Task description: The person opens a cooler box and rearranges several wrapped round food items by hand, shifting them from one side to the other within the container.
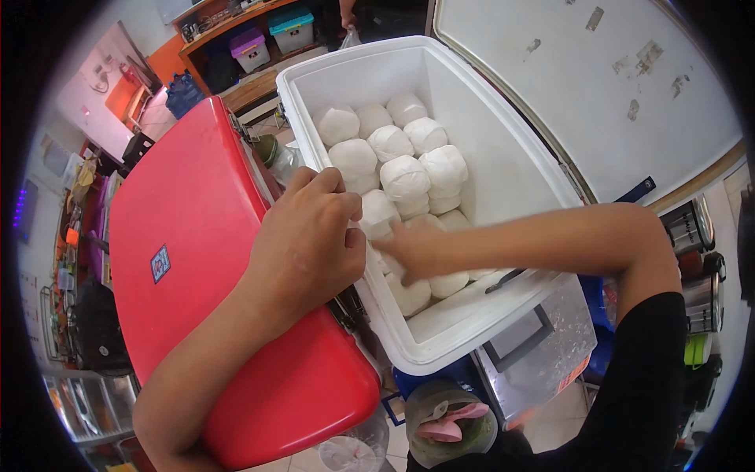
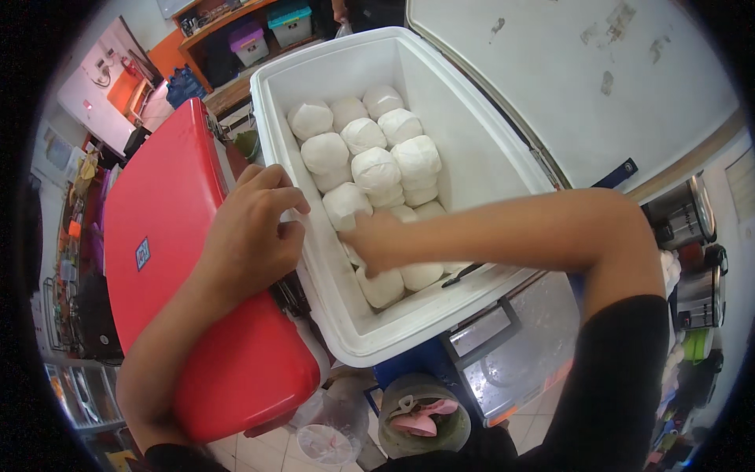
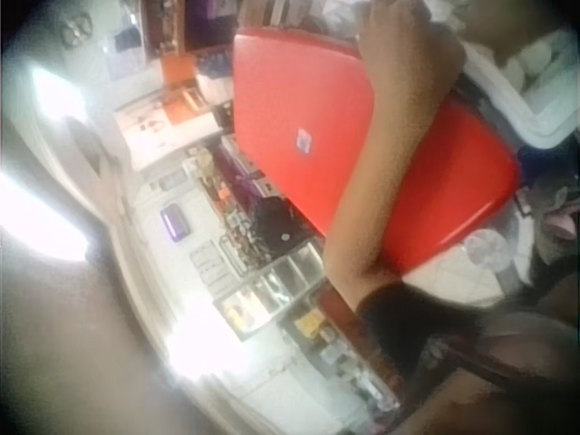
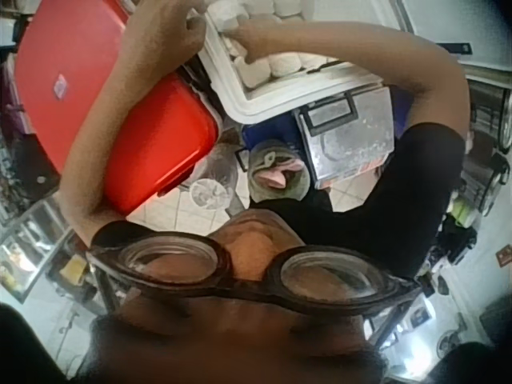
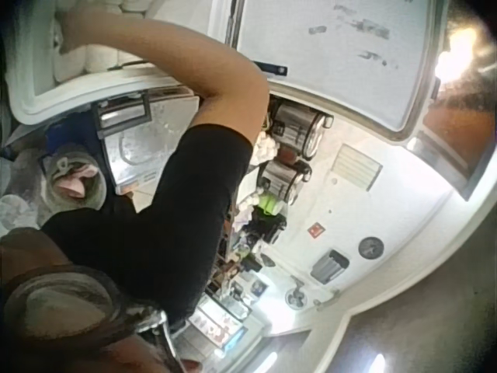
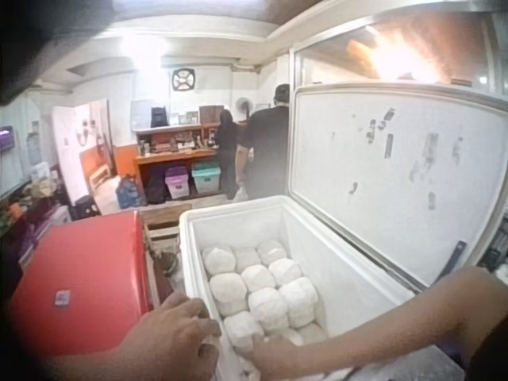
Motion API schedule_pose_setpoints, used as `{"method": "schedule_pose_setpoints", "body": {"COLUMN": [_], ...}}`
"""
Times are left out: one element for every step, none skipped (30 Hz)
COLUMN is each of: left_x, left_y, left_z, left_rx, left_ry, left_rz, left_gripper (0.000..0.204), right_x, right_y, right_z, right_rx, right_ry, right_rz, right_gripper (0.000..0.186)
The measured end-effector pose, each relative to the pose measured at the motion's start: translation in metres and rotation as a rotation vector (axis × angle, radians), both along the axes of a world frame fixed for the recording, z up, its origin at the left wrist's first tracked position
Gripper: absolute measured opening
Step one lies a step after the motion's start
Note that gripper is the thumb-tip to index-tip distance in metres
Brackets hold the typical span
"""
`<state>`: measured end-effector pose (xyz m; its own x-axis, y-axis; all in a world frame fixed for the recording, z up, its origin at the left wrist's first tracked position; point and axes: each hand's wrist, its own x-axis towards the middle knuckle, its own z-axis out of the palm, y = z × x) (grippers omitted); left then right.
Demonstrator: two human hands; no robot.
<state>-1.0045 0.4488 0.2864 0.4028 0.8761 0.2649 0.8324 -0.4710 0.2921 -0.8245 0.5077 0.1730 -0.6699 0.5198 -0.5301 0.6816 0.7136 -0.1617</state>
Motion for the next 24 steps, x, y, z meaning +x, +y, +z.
{"method": "schedule_pose_setpoints", "body": {"left_x": [-0.001, -0.002, -0.003, -0.001, 0.0, 0.002, 0.002, 0.001, 0.001, 0.003, 0.002, 0.0, -0.001, -0.001, 0.0, 0.001, 0.003, 0.002, 0.001, 0.001, 0.001, 0.001, 0.002, 0.003], "left_y": [0.001, 0.0, 0.0, 0.002, 0.002, 0.002, 0.002, 0.001, 0.002, 0.002, 0.002, 0.001, 0.001, 0.0, -0.001, 0.0, 0.001, 0.001, 0.0, 0.0, 0.0, 0.0, 0.001, 0.001], "left_z": [-0.003, -0.003, -0.003, -0.003, -0.001, 0.001, 0.001, 0.001, 0.0, 0.0, 0.0, 0.0, 0.002, 0.0, 0.0, 0.002, 0.001, 0.0, -0.002, -0.001, -0.002, -0.003, -0.002, -0.002], "left_rx": [0.008, 0.021, 0.018, 0.012, 0.008, 0.016, 0.011, 0.005, 0.01, -0.001, -0.016, -0.017, -0.023, -0.042, -0.053, -0.043, -0.032, -0.046, -0.044, -0.028, -0.032, -0.026, -0.012, -0.009], "left_ry": [-0.008, -0.012, -0.011, -0.008, 0.003, 0.004, 0.006, 0.007, 0.009, -0.007, -0.015, -0.006, -0.006, -0.013, -0.014, -0.009, -0.014, -0.016, -0.008, 0.001, 0.001, 0.002, 0.004, 0.006], "left_rz": [-0.003, -0.004, 0.001, -0.002, -0.002, -0.004, 0.0, 0.003, 0.002, 0.004, 0.015, 0.019, 0.022, 0.026, 0.028, 0.024, 0.018, 0.027, 0.031, 0.028, 0.03, 0.03, 0.022, 0.017], "left_gripper": [0.014, 0.014, 0.014, 0.014, 0.014, 0.014, 0.014, 0.014, 0.014, 0.017, 0.021, 0.021, 0.022, 0.022, 0.022, 0.022, 0.023, 0.023, 0.023, 0.023, 0.023, 0.023, 0.023, 0.023], "right_x": [-0.005, -0.011, -0.017, -0.018, -0.021, -0.023, -0.031, -0.037, -0.037, -0.034, -0.036, -0.037, -0.033, -0.027, -0.022, -0.016, -0.007, -0.006, -0.005, -0.002, -0.003, -0.004, 0.0, -0.002], "right_y": [0.016, 0.037, 0.058, 0.082, 0.113, 0.144, 0.169, 0.19, 0.21, 0.23, 0.242, 0.245, 0.247, 0.246, 0.247, 0.249, 0.25, 0.242, 0.236, 0.232, 0.228, 0.224, 0.225, 0.228], "right_z": [0.012, 0.025, 0.037, 0.047, 0.05, 0.052, 0.057, 0.06, 0.054, 0.043, 0.031, 0.021, 0.012, 0.001, -0.006, -0.012, -0.018, -0.018, -0.018, -0.014, -0.013, -0.013, -0.012, -0.015], "right_rx": [0.028, 0.061, 0.128, 0.203, 0.207, 0.215, 0.193, 0.171, 0.176, 0.223, 0.265, 0.262, 0.32, 0.362, 0.351, 0.448, 0.549, 0.531, 0.472, 0.427, 0.423, 0.366, 0.318, 0.322], "right_ry": [0.001, 0.007, -0.026, -0.064, -0.112, -0.162, -0.19, -0.219, -0.216, -0.118, -0.011, -0.002, 0.286, 0.566, 0.564, 0.759, 0.945, 0.942, 0.762, 0.584, 0.583, 0.555, 0.528, 0.529], "right_rz": [-0.041, -0.081, -0.091, -0.108, -0.106, -0.106, -0.115, -0.126, -0.128, -0.195, -0.253, -0.25, -0.271, -0.29, -0.291, -0.285, -0.278, -0.276, -0.296, -0.315, -0.314, -0.295, -0.28, -0.285], "right_gripper": [0.093, 0.095, 0.096, 0.098, 0.098, 0.098, 0.097, 0.096, 0.096, 0.094, 0.092, 0.092, 0.089, 0.086, 0.086, 0.085, 0.084, 0.084, 0.084, 0.084, 0.084, 0.082, 0.081, 0.081]}}
